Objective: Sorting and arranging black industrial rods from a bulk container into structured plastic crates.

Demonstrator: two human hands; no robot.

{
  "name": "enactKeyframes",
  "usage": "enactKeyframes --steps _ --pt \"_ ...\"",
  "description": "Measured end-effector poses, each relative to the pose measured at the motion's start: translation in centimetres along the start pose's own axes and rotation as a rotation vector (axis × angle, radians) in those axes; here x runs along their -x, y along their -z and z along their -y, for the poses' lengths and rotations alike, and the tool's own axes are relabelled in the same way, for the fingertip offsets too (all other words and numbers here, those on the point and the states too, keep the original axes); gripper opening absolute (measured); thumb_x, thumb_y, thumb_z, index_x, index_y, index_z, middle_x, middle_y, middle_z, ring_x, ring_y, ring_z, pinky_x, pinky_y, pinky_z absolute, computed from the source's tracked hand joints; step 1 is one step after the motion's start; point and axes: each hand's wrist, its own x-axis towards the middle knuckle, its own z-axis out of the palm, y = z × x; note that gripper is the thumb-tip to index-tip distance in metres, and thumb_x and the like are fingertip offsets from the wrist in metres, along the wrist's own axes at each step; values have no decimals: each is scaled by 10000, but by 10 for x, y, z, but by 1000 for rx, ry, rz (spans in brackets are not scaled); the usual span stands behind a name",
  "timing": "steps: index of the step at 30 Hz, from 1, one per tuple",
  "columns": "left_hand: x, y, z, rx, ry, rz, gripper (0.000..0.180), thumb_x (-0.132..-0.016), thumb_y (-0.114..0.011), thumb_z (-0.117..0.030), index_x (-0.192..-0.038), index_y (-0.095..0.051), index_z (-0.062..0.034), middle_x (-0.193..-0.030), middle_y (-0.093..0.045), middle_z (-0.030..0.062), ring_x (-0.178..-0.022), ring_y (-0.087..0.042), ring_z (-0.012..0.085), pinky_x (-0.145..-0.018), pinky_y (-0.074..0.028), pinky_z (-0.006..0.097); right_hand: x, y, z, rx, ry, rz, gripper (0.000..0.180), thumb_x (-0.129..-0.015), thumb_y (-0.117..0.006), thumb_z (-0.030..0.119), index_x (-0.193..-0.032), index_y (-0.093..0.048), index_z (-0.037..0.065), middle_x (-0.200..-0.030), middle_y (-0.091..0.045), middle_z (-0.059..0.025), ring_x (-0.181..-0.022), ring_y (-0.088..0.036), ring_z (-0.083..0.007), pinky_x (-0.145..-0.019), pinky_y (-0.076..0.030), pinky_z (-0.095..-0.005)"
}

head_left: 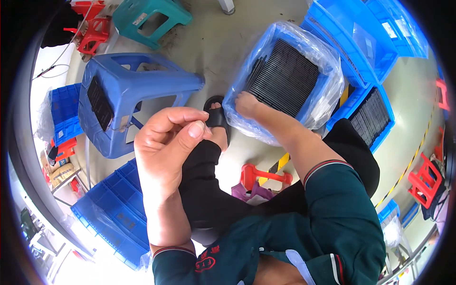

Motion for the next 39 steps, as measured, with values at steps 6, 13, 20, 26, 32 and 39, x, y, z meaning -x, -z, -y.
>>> enactKeyframes --steps 6,13,20,26,32,39 --pt "2 2 0 11 -24 12 172 -812 -644 -54 -945 -614 51 -781 -621 87 -718 -588 131 -694 -467 232 9 -2 -9 -314 -44 -92 262 -671 -607 162 -925 -646 110 -941 -584 -106 -867 -584 -269 -734 -483 -374" --pt "6 -2 -3 43 -31 54 189 -820 -648 -94 -940 -617 49 -788 -615 91 -701 -575 134 -670 -457 238 18 -26 -15 -833 -338 -173 359 -645 -587 88 -1003 -600 88 -907 -638 -160 -870 -600 -344 -758 -482 -390" --pt "8 -2 -5 41 -34 20 170 -822 -640 -82 -932 -620 45 -788 -618 88 -703 -576 133 -670 -458 235 37 -21 -17 -937 -630 52 520 -587 -630 193 -1095 -586 87 -965 -636 -188 -937 -600 -334 -835 -464 -375" --pt "7 -3 -7 41 -38 82 157 -825 -630 -71 -941 -626 35 -776 -628 74 -714 -587 122 -689 -468 233 87 -25 -13 -915 -740 6 496 -575 -660 231 -1037 -602 62 -922 -643 -183 -891 -615 -324 -793 -482 -375" --pt "9 -3 -9 74 -95 82 149 -831 -622 -64 -945 -628 32 -770 -632 67 -720 -598 115 -708 -475 229 127 -51 -6 -944 -946 -109 378 -675 -658 253 -973 -591 30 -861 -633 -212 -846 -606 -368 -751 -469 -418" --pt "15 0 -4 131 -117 124 151 -836 -622 -73 -945 -623 32 -773 -631 60 -724 -599 110 -715 -478 228 111 -36 -48 -581 -858 -338 326 -779 -636 308 -872 -579 0 -773 -618 -247 -739 -612 -386 -708 -465 -450"
